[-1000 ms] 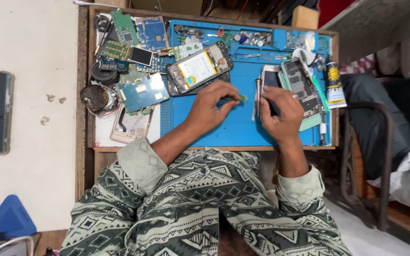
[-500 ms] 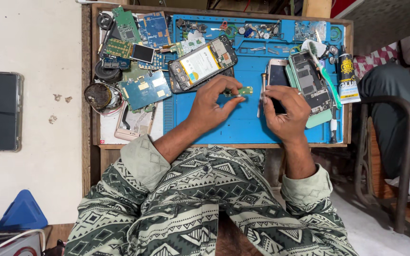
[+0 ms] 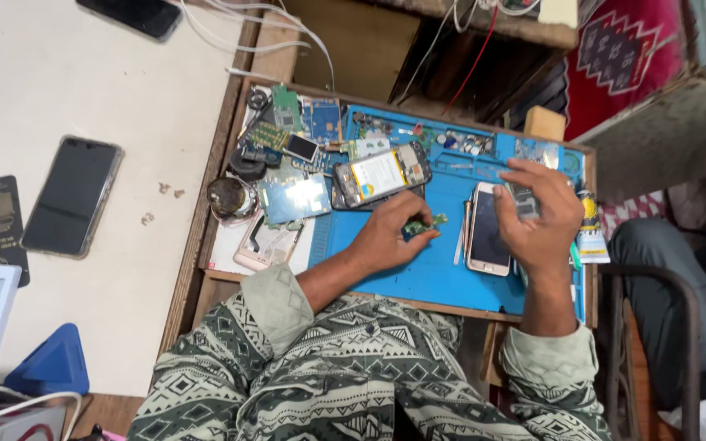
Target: The person works at a cluttered repair bench, manipulating a small flex cable and connector between their fingers, then uses a screwdriver on a component, and finally handles a red phone housing, fitting a black part into it. They handle disassembled phone parts and boards on the blue mat throughout.
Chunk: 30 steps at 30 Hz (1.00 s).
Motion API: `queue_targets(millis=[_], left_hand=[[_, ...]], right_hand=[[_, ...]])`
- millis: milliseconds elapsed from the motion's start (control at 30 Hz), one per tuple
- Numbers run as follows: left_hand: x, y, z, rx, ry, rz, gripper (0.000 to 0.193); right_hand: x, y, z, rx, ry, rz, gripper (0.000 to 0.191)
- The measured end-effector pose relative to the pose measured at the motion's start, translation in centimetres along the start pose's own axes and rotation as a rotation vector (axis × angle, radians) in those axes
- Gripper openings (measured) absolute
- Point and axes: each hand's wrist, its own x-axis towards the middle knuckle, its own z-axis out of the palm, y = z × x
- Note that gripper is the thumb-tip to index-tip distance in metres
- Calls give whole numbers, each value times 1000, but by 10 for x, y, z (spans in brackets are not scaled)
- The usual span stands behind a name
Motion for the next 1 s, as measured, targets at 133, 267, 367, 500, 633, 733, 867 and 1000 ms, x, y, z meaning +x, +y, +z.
queue_targets(millis=[133, 267, 367, 500, 633, 733, 867, 1000], left_hand=[[1, -1, 1, -28, 46, 29, 20], [5, -2, -4, 22, -5, 6, 17], [6, -5, -13, 115, -107, 36, 18], [7, -13, -21, 206, -189, 88, 21], [6, -18, -19, 208, -205, 62, 22], [4, -17, -15, 224, -269, 47, 17], [1, -15, -14, 293, -323, 33, 18], [1, -15, -16, 325, -289, 120, 17]], right_hand=[[31, 11, 21, 237, 8, 56, 15], [61, 26, 65, 634, 12, 215, 15], [87, 32, 88, 809, -1, 323, 19], [136, 31, 104, 1064, 5, 598, 20], [186, 17, 109, 1156, 30, 678, 23], [214, 1, 113, 1138, 40, 667, 25], [242, -21, 119, 1061, 87, 646, 25], [264, -40, 123, 917, 126, 566, 23]])
